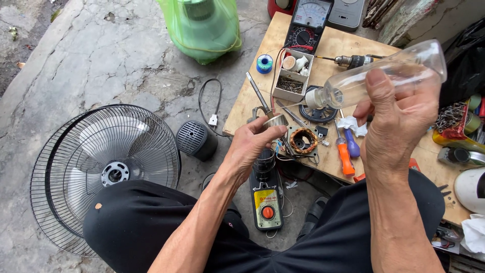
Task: The person lubricates a fan motor shaft with oil from a bottle, then inserts the shaft into the motor housing. They use a screwdriver to tighten a screw on the motor and later use a power drill to secure additional screws on the motor casing.
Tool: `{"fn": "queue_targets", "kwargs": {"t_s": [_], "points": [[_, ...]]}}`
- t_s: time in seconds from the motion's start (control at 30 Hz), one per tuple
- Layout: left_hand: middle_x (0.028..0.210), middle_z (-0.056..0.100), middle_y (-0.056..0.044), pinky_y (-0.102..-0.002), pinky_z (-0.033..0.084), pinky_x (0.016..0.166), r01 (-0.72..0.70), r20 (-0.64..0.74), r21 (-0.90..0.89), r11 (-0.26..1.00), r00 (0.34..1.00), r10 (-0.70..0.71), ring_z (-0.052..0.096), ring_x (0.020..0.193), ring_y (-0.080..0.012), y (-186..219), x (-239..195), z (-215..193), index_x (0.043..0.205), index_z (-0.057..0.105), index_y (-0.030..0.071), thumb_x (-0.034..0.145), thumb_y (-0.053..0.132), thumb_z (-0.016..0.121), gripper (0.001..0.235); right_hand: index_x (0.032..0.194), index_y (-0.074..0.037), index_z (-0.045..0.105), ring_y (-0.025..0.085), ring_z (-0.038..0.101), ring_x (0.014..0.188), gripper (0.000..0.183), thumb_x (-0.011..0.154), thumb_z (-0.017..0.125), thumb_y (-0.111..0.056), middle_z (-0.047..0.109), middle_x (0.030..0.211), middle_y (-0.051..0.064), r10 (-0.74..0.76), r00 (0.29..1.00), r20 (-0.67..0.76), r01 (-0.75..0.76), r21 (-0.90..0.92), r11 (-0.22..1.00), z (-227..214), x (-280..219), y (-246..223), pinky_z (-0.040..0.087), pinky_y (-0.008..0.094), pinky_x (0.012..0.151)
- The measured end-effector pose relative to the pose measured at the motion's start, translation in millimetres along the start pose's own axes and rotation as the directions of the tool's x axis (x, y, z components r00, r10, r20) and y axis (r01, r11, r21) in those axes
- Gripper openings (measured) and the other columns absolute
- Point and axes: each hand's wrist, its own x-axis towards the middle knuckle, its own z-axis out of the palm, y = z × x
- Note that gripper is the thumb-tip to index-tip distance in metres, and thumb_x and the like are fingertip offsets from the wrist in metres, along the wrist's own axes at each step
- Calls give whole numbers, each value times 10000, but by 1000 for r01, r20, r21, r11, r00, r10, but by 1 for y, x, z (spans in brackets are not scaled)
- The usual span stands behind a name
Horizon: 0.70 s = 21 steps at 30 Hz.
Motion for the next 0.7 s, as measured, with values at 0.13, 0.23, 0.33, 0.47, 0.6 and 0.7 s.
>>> {"fn": "queue_targets", "kwargs": {"t_s": [0.13,0.23,0.33,0.47,0.6,0.7], "points": [[638,469,47,-180,308,571,-14,9,6,1000,1000,13,373,599,-59,-2,1,-1,1005,653,112,648,249,636,383,1042,-22,369,115,461,458,373,889,628,-242,492,692,79,-34,999,6,34,-4,999,-1,0,0,333,220,356],[718,571,26,-197,368,611,-28,14,10,1000,1000,28,490,700,-51,-1,0,0,987,649,101,656,237,631,359,1028,-37,371,102,462,446,374,865,635,-246,509,699,74,9,1000,-14,-9,13,1000,0,0,3,306,204,322],[843,616,9,-221,394,666,16,21,-5,1000,1000,-16,536,771,-67,6,-5,1,1133,598,97,639,240,620,515,1042,-44,410,98,453,416,393,809,657,-241,493,689,55,47,994,-103,-32,148,988,-1,4,11,258,207,299],[848,594,-27,-221,382,674,-12,-65,-30,999,998,10,501,762,-89,14,-10,14,1124,567,20,618,244,661,561,826,-122,490,112,526,414,343,706,662,-393,552,636,15,436,853,-287,-310,393,866,-22,13,30,378,188,340],[757,578,-64,-176,368,603,-44,-158,-127,991,987,24,450,671,-86,4,1,14,1065,601,-8,634,181,720,486,913,-47,420,241,525,786,615,606,714,-491,500,807,92,845,526,-97,-508,761,404,-66,26,98,501,277,644],[748,515,-52,-175,366,589,-37,-175,-154,987,985,10,427,672,-90,15,0,25,1096,559,-66,636,172,726,544,993,3,422,252,548,837,632,657,715,-446,514,873,114,893,449,15,-560,784,268,-85,44,150,504,289,675]]}}
